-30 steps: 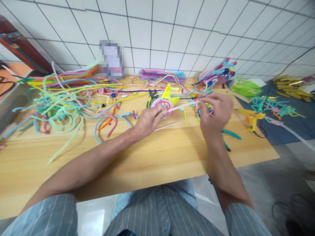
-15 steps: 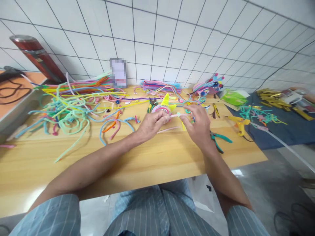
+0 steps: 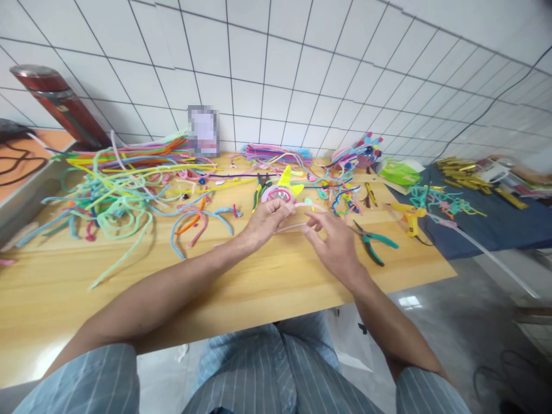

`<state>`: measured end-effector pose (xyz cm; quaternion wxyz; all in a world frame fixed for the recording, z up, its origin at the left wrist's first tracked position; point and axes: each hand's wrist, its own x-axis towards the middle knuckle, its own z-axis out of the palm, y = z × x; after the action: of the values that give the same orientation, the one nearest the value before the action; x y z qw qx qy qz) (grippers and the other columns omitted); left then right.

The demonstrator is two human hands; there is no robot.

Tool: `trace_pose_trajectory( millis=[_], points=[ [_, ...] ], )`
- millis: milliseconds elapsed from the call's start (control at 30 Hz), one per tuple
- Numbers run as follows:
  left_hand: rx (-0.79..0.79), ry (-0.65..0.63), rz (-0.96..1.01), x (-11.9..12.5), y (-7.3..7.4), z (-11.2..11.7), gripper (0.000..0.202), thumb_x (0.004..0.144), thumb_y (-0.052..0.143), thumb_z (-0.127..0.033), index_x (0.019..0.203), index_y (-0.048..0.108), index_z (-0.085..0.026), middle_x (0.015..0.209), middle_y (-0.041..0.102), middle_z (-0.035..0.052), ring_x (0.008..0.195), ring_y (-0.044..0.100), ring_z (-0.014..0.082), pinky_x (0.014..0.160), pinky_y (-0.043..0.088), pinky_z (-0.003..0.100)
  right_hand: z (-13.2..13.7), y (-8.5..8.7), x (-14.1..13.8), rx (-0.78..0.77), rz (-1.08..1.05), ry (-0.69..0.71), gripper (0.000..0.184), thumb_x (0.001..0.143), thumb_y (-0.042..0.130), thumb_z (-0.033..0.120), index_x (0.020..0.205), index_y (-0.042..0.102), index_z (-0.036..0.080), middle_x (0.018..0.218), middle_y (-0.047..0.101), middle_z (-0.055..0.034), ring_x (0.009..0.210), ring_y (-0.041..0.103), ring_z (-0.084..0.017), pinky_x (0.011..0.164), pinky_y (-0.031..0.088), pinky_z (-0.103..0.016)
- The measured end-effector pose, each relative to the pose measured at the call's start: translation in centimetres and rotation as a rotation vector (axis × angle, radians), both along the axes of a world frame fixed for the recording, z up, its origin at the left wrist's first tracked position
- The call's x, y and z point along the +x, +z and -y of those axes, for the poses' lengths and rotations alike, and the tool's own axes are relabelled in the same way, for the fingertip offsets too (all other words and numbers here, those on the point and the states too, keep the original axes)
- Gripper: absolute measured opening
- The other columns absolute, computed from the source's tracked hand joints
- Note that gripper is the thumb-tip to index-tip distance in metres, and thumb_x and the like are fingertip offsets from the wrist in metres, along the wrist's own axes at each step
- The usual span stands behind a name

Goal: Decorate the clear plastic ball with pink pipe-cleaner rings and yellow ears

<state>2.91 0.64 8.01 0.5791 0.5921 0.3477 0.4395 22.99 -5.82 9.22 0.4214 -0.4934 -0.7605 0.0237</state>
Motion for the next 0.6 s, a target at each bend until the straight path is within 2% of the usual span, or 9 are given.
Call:
trace_pose_trajectory(
  millis=[100,200,300,467,600],
  points=[
    [-0.022,-0.037,0.005,0.2,0.1,0.4,0.054,0.085,0.073,-0.073,0.077,0.061,-0.020,0.055,0.044,-0.0068,0.051,0.033,0.0088,0.051,0.026,0.025,-1.7,-1.1,-0.9,-0.287,-0.321,0.112,0.031,0.098,0.068,0.048,0.119,0.075,0.026,0.096,0.080,-0.0036,0.077,0.071,-0.020,0.069,0.057,-0.034],
    [-0.028,-0.130,0.005,0.4,0.0,0.7,0.061,0.081,0.075,-0.076,0.069,0.055,-0.020,0.055,0.043,-0.0064,0.051,0.033,0.0079,0.051,0.025,0.025,-3.2,-1.4,-0.8,-0.385,-0.537,0.155,0.032,0.093,0.072,0.054,0.098,0.078,0.023,0.082,0.076,-0.0011,0.071,0.067,-0.017,0.066,0.055,-0.030],
    [-0.016,-0.170,-0.009,0.6,-0.2,0.8,0.062,0.081,0.074,-0.077,0.066,0.053,-0.020,0.055,0.043,-0.0063,0.051,0.034,0.0078,0.052,0.026,0.024,-3.8,-1.3,-0.4,-0.444,-0.608,0.155,0.033,0.086,0.080,0.054,0.083,0.078,0.022,0.072,0.071,0.0002,0.064,0.062,-0.015,0.063,0.052,-0.029],
    [0.009,-0.232,-0.066,0.8,-0.6,0.8,0.060,0.083,0.070,-0.075,0.066,0.052,-0.020,0.057,0.046,-0.0058,0.053,0.037,0.0078,0.053,0.028,0.024,-4.0,-1.1,0.7,-0.581,-0.607,0.168,0.044,0.077,0.088,0.064,0.075,0.075,0.022,0.068,0.070,0.0005,0.063,0.059,-0.014,0.065,0.051,-0.030],
    [0.043,-0.177,-0.095,0.9,-1.8,0.0,0.056,0.086,0.067,-0.071,0.066,0.051,-0.021,0.057,0.048,-0.0054,0.052,0.039,0.0085,0.053,0.029,0.024,-5.2,-1.0,2.1,-0.571,-0.558,0.144,0.049,0.076,0.089,0.069,0.076,0.073,0.023,0.073,0.071,-0.0003,0.069,0.061,-0.016,0.072,0.052,-0.032]
  ],
)
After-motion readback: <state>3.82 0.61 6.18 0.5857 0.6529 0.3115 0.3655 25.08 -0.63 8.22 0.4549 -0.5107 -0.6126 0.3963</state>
